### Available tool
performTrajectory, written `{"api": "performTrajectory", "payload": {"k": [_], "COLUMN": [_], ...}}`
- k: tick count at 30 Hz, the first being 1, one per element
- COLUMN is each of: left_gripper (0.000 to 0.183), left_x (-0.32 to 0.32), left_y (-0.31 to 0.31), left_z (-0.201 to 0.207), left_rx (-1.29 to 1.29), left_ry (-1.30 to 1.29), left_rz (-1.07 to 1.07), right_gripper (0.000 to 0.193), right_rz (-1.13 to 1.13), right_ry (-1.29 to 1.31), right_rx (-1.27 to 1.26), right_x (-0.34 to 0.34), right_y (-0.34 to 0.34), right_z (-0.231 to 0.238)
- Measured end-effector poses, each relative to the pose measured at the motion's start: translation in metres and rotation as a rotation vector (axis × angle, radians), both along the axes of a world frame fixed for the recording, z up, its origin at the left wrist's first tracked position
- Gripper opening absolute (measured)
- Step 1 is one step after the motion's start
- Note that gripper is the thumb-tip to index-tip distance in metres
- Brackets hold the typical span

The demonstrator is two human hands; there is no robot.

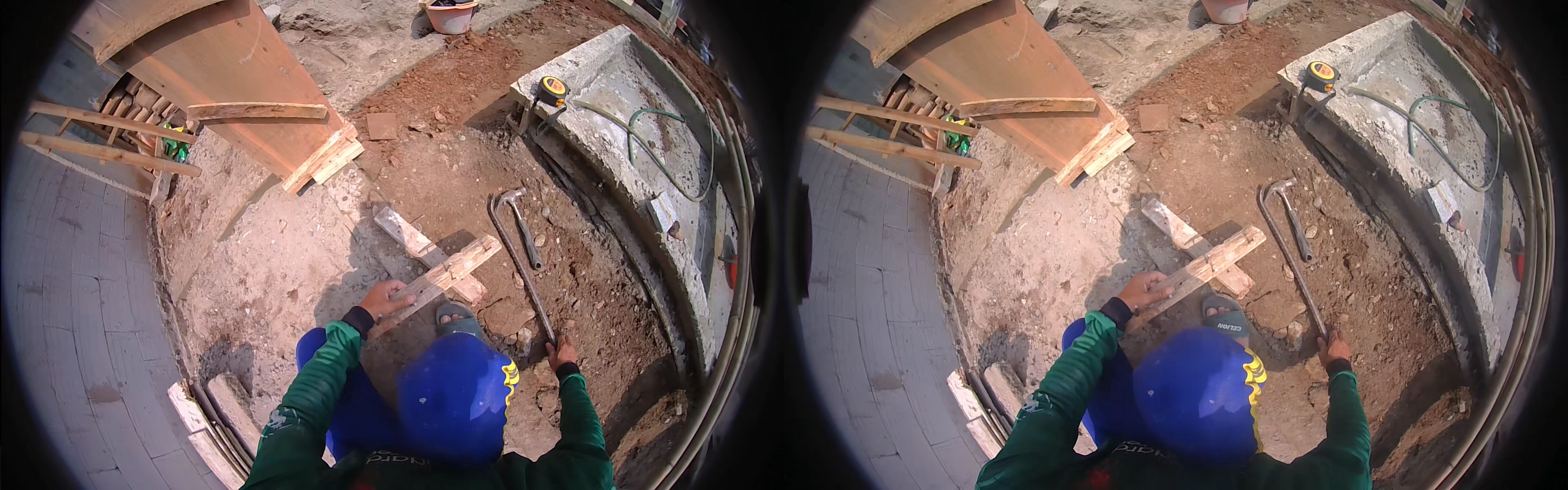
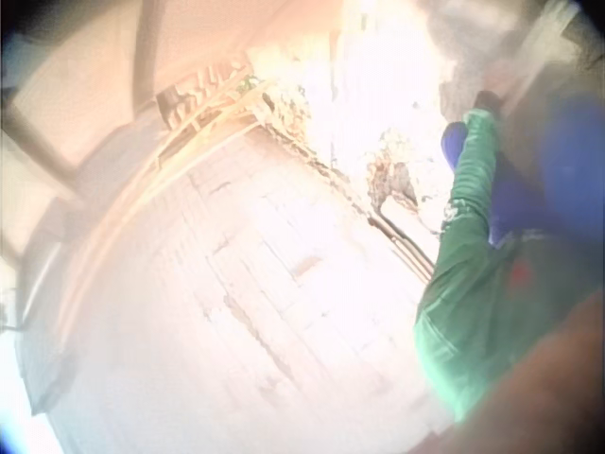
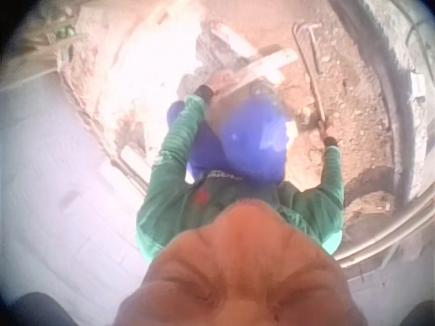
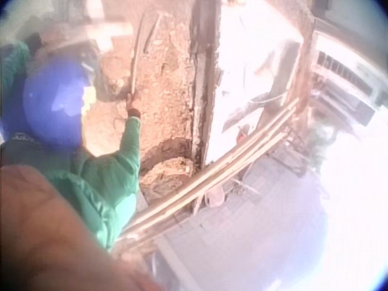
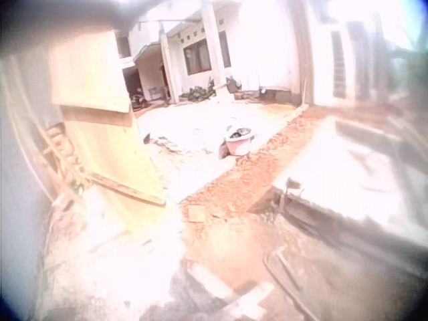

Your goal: The person kneels on the ground and uses a hammer and a wooden block to bend a piece of rebar. They repeatedly strike the rebar to shape it and adjust its position on the ground.

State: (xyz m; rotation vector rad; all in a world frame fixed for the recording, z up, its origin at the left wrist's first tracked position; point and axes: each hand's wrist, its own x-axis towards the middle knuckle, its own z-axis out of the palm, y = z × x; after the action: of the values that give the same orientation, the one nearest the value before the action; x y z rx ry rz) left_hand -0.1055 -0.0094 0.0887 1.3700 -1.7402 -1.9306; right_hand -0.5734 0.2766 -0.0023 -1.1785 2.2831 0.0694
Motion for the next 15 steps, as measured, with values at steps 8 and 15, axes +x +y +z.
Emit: {"api": "performTrajectory", "payload": {"k": [8,15], "left_gripper": [0.051,0.052], "left_x": [-0.025,-0.034], "left_y": [0.032,0.031], "left_z": [-0.064,-0.088], "left_rx": [0.074,-0.080], "left_ry": [-0.036,-0.050], "left_rz": [-0.095,-0.072], "right_gripper": [0.057,0.036], "right_rz": [-0.132,0.058], "right_ry": [-0.302,-0.079], "right_rx": [-0.137,-0.244], "right_x": [-0.007,0.020], "right_y": [0.008,-0.008], "right_z": [0.077,0.198]}}
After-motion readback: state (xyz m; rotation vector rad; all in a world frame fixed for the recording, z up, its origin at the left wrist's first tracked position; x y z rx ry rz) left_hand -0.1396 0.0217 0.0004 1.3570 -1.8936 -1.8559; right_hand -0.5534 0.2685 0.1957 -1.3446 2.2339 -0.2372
